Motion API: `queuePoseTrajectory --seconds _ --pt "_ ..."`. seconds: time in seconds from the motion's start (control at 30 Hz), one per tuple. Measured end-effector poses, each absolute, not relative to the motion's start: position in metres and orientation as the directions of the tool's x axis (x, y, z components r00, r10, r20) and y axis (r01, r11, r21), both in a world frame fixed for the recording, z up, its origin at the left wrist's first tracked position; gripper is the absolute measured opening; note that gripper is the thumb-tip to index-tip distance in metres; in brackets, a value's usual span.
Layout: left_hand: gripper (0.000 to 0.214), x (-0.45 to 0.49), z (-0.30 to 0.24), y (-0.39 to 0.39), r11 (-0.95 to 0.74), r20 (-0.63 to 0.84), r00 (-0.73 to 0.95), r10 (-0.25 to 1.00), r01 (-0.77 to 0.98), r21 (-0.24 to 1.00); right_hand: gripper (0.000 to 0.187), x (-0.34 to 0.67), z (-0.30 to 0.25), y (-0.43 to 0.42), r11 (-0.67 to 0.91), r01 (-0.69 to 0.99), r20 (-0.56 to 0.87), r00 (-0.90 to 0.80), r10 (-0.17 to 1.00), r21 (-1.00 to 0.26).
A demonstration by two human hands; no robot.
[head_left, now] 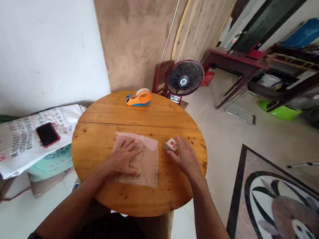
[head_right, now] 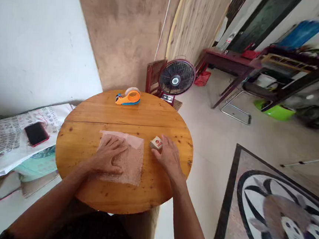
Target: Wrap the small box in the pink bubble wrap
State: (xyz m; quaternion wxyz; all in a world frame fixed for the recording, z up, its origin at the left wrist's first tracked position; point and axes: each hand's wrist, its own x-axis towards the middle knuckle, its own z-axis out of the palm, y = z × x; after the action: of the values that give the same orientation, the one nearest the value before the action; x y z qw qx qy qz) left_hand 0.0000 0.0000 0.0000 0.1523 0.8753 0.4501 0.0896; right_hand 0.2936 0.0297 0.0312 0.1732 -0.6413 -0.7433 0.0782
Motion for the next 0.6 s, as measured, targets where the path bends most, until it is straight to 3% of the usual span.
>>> queuePoseTrajectory --seconds 0.1,0.23,0.3,0.4,0.5,0.6 --pt "0.099 -0.001 -0.002 -0.001 -0.547 0.028 0.575 0.818 0.761 0.349 0.058 0.291 0.024 0.032 0.111 0.923 0.158 -0.056 0.986 -0.369" --pt "0.099 -0.002 -0.002 -0.001 -0.565 0.057 0.584 0.81 0.751 0.341 0.042 0.288 0.037 0.017 0.082 0.802 0.072 -0.049 0.996 -0.592" --pt "0.102 -0.001 -0.001 -0.001 -0.575 0.084 0.587 0.805 0.74 0.349 0.041 0.285 0.052 0.002 0.078 0.636 -0.057 -0.189 0.98 -0.768" --pt "0.109 0.002 0.003 -0.002 -0.568 0.128 0.568 0.813 0.726 0.388 0.042 0.271 0.072 -0.017 0.131 0.491 -0.174 -0.527 0.832 -0.861" --pt "0.103 0.003 0.005 -0.004 -0.525 0.153 0.513 0.845 0.74 0.42 0.042 0.247 0.078 -0.021 0.254 0.372 -0.107 -0.722 0.684 -0.893" --pt "0.099 0.004 0.002 -0.005 -0.516 0.155 0.504 0.85 0.735 0.44 0.041 0.226 0.071 -0.01 0.338 0.333 -0.051 -0.775 0.63 -0.88"
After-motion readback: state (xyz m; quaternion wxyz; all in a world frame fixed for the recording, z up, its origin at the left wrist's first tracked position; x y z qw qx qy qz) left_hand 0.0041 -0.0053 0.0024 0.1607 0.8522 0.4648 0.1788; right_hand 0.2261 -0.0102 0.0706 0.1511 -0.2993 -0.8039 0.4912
